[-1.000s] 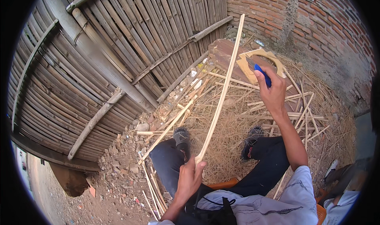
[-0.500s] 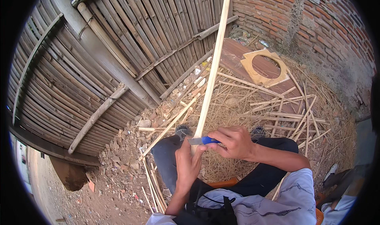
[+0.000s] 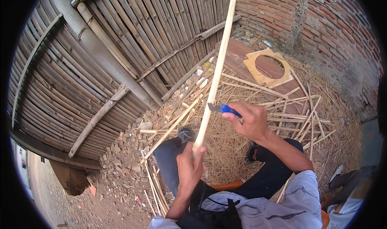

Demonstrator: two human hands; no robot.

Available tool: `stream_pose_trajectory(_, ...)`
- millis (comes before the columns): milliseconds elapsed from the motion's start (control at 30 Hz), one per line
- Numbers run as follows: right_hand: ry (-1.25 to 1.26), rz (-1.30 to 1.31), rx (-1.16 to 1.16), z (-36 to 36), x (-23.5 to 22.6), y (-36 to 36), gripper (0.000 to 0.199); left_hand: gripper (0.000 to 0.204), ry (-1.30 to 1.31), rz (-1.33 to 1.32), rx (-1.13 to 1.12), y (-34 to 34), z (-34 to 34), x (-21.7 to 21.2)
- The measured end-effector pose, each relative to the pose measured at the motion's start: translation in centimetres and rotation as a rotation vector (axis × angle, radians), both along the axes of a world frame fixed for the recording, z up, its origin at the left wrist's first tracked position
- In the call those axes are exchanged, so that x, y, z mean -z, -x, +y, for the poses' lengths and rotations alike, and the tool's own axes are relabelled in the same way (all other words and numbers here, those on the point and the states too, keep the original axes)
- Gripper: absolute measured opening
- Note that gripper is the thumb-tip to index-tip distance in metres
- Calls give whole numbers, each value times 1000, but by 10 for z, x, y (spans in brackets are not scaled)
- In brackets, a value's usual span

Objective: The person sits on the ground and uses a knife to shave thin strips from a long bamboo stick. They repeatedly scrape the surface of the bamboo to smooth it and remove excess material, holding the stick with one hand and the knife with the other.

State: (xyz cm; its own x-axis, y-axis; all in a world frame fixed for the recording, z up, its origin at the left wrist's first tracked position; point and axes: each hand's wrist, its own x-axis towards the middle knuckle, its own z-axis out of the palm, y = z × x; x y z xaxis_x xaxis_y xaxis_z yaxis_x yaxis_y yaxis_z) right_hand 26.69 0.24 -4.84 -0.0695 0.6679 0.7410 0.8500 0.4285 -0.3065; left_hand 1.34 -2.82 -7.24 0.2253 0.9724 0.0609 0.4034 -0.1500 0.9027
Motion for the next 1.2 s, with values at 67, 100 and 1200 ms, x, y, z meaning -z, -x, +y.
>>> stream_pose_trajectory(67, -3, 136, 204, 17, -25, -37, 28, 32, 56, 4, 2, 11, -16, 5)
stream_pose_trajectory(100, -4, 165, 258, 17, -31, -52, 28, 32, 37, 10, 16, 12, -20, 5)
stream_pose_trajectory(1200, 61, -90, -214, -21, 10, 27, 31, 30, -40, -110, -29, -8, 0, -12)
